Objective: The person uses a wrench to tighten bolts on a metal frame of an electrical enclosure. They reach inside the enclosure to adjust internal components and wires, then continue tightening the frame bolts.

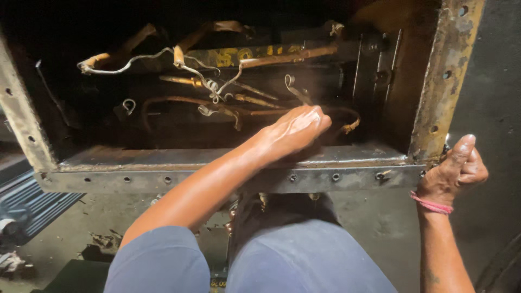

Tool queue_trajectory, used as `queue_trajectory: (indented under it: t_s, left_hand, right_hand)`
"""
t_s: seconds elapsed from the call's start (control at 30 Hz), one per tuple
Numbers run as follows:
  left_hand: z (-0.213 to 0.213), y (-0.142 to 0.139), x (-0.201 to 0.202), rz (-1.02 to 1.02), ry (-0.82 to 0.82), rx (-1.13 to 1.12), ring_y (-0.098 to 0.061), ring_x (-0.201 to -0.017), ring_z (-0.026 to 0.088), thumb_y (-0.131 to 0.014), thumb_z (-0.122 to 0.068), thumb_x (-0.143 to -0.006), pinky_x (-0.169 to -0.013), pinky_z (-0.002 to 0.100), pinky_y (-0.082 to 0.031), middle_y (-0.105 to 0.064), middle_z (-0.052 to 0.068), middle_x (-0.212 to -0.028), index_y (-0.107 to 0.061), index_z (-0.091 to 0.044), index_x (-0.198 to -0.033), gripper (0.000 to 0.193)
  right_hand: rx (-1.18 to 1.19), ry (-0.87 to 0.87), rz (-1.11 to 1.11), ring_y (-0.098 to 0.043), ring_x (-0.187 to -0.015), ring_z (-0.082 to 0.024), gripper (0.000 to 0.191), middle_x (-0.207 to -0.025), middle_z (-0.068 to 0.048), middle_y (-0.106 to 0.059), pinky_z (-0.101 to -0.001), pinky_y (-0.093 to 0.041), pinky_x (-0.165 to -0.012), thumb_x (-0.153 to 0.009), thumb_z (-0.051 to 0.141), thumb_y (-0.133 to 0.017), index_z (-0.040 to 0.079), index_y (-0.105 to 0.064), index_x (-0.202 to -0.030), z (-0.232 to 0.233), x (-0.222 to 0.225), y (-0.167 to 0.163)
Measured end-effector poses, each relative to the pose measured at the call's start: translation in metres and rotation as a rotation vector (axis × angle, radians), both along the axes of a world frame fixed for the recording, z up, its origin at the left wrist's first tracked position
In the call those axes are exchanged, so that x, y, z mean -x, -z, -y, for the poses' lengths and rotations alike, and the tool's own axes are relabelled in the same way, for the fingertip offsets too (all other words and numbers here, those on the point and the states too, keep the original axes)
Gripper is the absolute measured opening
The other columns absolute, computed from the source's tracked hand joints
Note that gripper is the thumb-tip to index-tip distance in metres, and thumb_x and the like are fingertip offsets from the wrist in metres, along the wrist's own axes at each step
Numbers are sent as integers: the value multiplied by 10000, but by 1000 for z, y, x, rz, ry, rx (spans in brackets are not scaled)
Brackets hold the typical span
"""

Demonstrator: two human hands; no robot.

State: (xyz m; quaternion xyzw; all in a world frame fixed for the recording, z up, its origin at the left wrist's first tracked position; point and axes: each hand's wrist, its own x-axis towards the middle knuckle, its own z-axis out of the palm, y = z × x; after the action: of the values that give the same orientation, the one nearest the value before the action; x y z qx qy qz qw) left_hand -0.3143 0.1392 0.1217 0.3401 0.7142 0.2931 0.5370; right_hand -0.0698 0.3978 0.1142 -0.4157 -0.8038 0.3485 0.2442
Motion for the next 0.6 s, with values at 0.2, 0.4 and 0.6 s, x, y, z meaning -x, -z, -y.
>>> queue_trajectory:
  t_s: [0.2, 0.4, 0.6]
  left_hand:
    - [32, -73, -12, -249, -364, -626, -668, -996, 366, -696, 59, -827, -859, 399, -549, -673, 179, -1067, -655, 19, -1149, 327]
    - [75, -95, -155, -65, -731, -309, -752, -903, 310, -716, -25, -887, -789, 353, -604, -735, 143, -1067, -709, 17, -1061, 179]
    - [76, 13, -292, -346, -905, 8, -729, -875, 394, -643, -114, -792, -805, 443, -578, -746, 224, -933, -758, -9, -1063, 313]
  right_hand:
    - [72, -8, -22, -267, -614, -90, 638, -669, 40, -315, -324, -191, -565, -1207, 405, -560, 85, -297, -721, 0, 7, -4]
    - [63, -41, -144, -262, -646, -114, 639, -670, 33, -313, -364, -203, -595, -1181, 402, -613, 79, -299, -727, -18, 12, 18]
    - [6, -47, -188, -297, -655, -122, 597, -671, 28, -365, -389, -232, -586, -1152, 398, -627, 64, -377, -726, -31, 17, 40]
